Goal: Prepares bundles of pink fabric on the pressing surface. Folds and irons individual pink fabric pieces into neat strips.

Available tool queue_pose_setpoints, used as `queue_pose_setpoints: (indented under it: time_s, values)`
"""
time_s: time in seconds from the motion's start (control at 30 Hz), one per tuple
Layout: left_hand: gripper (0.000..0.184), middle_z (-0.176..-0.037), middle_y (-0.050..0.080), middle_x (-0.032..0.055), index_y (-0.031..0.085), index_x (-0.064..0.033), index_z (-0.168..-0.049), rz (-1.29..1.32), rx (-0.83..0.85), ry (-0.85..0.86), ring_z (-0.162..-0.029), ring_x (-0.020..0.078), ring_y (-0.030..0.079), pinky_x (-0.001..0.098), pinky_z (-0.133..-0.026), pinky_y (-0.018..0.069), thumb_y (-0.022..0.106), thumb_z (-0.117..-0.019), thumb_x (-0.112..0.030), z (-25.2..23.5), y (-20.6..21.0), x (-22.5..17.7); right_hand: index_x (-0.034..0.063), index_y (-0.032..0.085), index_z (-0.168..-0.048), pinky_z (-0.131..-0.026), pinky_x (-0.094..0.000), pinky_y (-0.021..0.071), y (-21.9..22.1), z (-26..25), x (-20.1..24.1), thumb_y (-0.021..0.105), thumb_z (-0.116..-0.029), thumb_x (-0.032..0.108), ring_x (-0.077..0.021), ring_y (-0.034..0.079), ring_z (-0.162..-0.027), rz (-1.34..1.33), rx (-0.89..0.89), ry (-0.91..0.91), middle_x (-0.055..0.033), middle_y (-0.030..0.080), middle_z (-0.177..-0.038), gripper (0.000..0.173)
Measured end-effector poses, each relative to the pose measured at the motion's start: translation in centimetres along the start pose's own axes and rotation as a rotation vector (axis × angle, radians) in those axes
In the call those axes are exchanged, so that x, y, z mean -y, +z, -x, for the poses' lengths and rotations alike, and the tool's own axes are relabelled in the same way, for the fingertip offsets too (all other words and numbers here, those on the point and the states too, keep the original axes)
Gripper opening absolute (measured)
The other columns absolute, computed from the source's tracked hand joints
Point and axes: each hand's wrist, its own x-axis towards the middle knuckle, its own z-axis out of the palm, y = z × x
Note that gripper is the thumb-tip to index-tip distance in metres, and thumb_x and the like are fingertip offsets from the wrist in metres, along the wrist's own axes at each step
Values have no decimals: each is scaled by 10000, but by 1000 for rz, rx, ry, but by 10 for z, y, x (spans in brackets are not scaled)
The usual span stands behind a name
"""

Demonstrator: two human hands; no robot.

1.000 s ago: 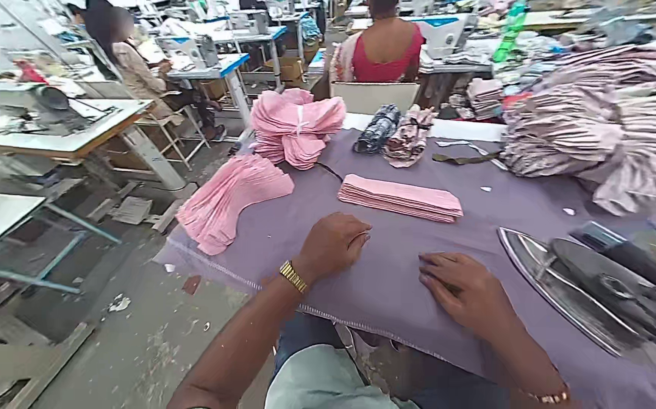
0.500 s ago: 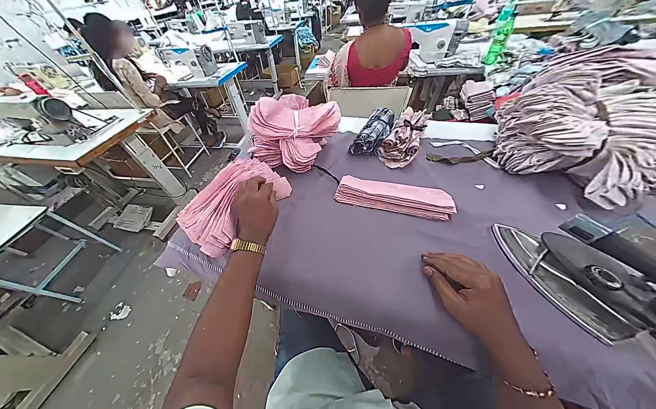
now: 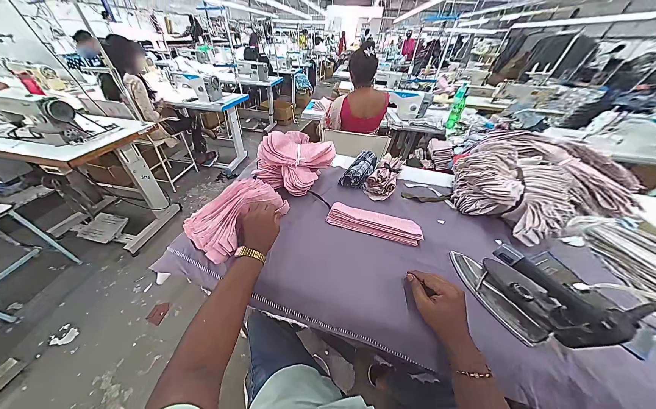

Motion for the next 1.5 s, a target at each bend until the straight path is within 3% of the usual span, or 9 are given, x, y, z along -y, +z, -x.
queue_pose_setpoints:
  time_s: [0.6, 0.77, 0.87, 0.97, 1.07, 1.17, 1.27, 1.37, 1.5]
  values:
    - [274, -1157, 768, -4, 762, -188, -1192, 280, -402, 451, -1047, 161, 726, 391, -913, 577, 543, -1068, -296, 44, -8, -42, 93, 807, -953, -657, -365, 566, -4, 8, 15, 569, -985, 251, -155, 697, -699, 166, -80, -136, -30, 739, -758, 288]
    - [222, -1058, 776, 57, 759, -81, -1165, 527, -361, 477, -926, 168, 740, 356, -802, 613, 618, -1014, -160, 143, -60, -148, -10, 686, -1289, -900, -394, 644, 3, 32, 70, 751, -942, 312, -234, 729, -1098, -599, 87, 27, -150, 717, -1268, 478]
    - [489, -1215, 717, 178, 600, 69, -1353, 921, -97, 501, -1064, 227, 708, 378, -902, 600, 643, -952, -208, 193, -77, -197, -37, 553, -1426, -1092, -389, 543, 2, 48, 105, 823, -872, 290, -204, 632, -1269, -924, 140, 96, -141, 631, -1405, 696]
    - [941, -1424, 561, 258, 228, 64, -1577, 1120, 48, 424, -1284, 265, 616, 435, -1038, 575, 775, -862, -213, 205, -77, -206, -103, 638, -1307, -958, -343, 616, -13, 50, 102, 627, -970, -7, -178, 736, -1066, -804, -6, 198, -150, 744, -1196, 351]
    - [813, -1270, 609, 197, 439, 42, -1480, 884, -46, 320, -1107, 226, 627, 363, -867, 585, 790, -878, -379, 184, -70, -197, -26, 711, -1227, -814, -282, 642, -24, 56, 95, 549, -996, -6, -101, 749, -910, -504, -32, 159, -69, 781, -1034, 283]
    - [397, -1137, 591, 125, 715, -215, -1306, 729, -175, 392, -1005, 202, 575, 331, -819, 519, 707, -912, -263, 159, -76, -185, 53, 733, -1219, -681, -311, 609, -16, 70, 113, 562, -999, 107, -120, 721, -769, -99, 18, -50, -37, 777, -960, 284]
    - [59, -1064, 689, 48, 777, -174, -915, 932, -210, 506, -936, 121, 660, 260, -772, 584, 736, -877, -194, 148, -89, -169, 110, 707, -1280, -661, -316, 539, -18, 72, 128, 563, -975, 110, -138, 655, -769, -36, 120, -142, -16, 754, -1100, 337]
    - [17, -1036, 745, 27, 745, -135, -894, 1213, -227, 480, -996, 162, 713, 328, -868, 620, 737, -897, -150, 138, -105, -138, 115, 733, -1240, -855, -381, 596, -34, 67, 100, 622, -987, 264, -157, 718, -982, -141, 85, -22, -29, 759, -1174, 314]
    - [209, -1130, 737, 116, 755, -22, -1089, 1028, -247, 330, -1069, 216, 703, 386, -928, 602, 636, -919, -47, 132, -74, -112, -47, 705, -1227, -1008, -432, 584, -42, 62, 69, 549, -980, 104, -296, 683, -1190, -212, -189, 94, -222, 653, -1357, 329]
